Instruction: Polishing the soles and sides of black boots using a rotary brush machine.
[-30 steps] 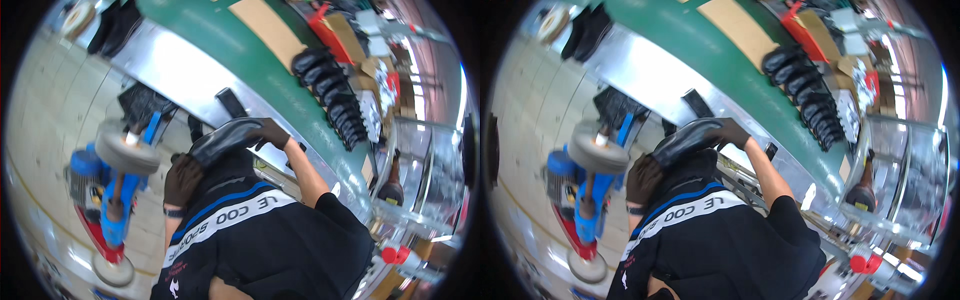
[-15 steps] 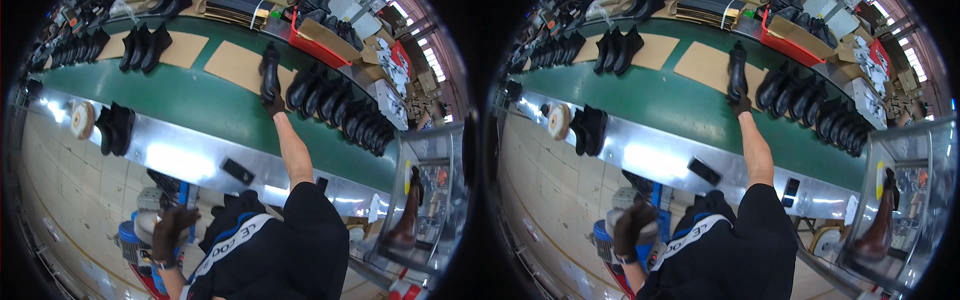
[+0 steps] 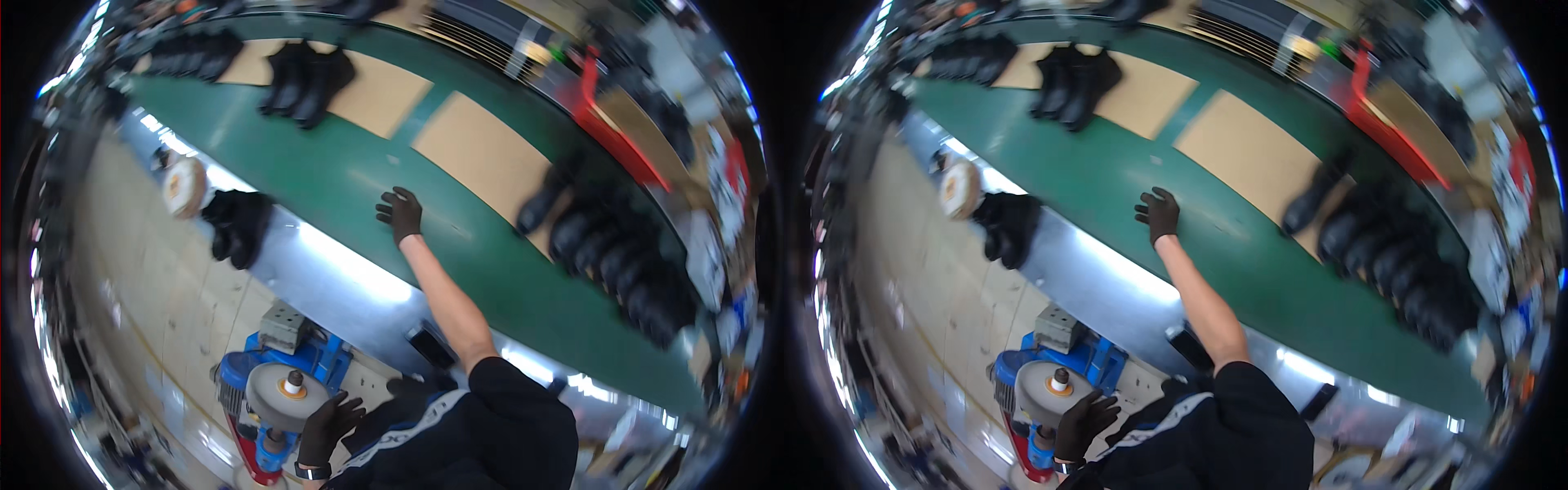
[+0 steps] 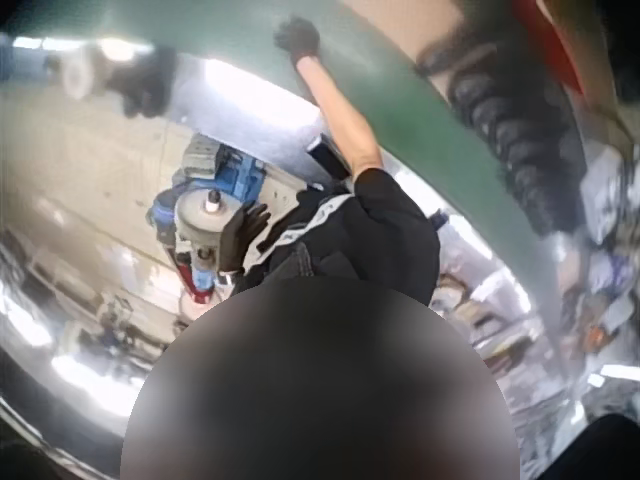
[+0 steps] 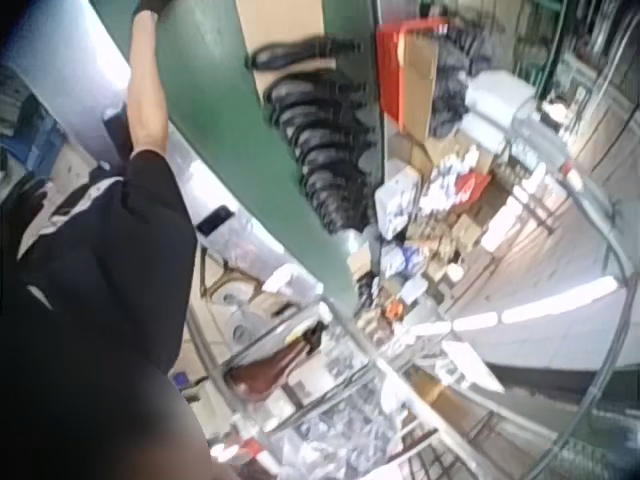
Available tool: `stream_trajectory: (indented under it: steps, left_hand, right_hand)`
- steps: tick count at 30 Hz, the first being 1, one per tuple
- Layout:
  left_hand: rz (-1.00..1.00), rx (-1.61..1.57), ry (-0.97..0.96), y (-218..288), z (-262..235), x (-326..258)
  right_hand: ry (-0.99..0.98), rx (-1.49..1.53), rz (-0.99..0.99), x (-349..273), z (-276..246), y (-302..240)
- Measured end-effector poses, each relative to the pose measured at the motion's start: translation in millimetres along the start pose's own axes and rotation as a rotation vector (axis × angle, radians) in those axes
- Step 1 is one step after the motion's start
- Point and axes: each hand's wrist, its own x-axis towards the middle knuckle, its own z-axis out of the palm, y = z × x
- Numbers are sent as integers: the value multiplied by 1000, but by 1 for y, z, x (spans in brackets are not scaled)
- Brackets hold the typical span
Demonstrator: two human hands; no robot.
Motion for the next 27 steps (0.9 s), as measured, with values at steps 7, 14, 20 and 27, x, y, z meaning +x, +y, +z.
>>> stream_trajectory:
  steps: [7, 14, 20, 27]
  left_hand:
    - [62, -214, 333, -41, -3, -30]
    - [90, -262, 452, -55, 4, -31]
    - [220, 466, 336, -19, -16, 16]
    - [985, 129, -12, 39, 38, 120]
  right_hand:
    - [-184, -995, -956, 138, 185, -75]
    - [-193, -1697, -951, 159, 233, -109]
    - [-273, -1436, -1301, 125, 155, -103]
    - [-61, -688, -1233, -135, 49, -101]
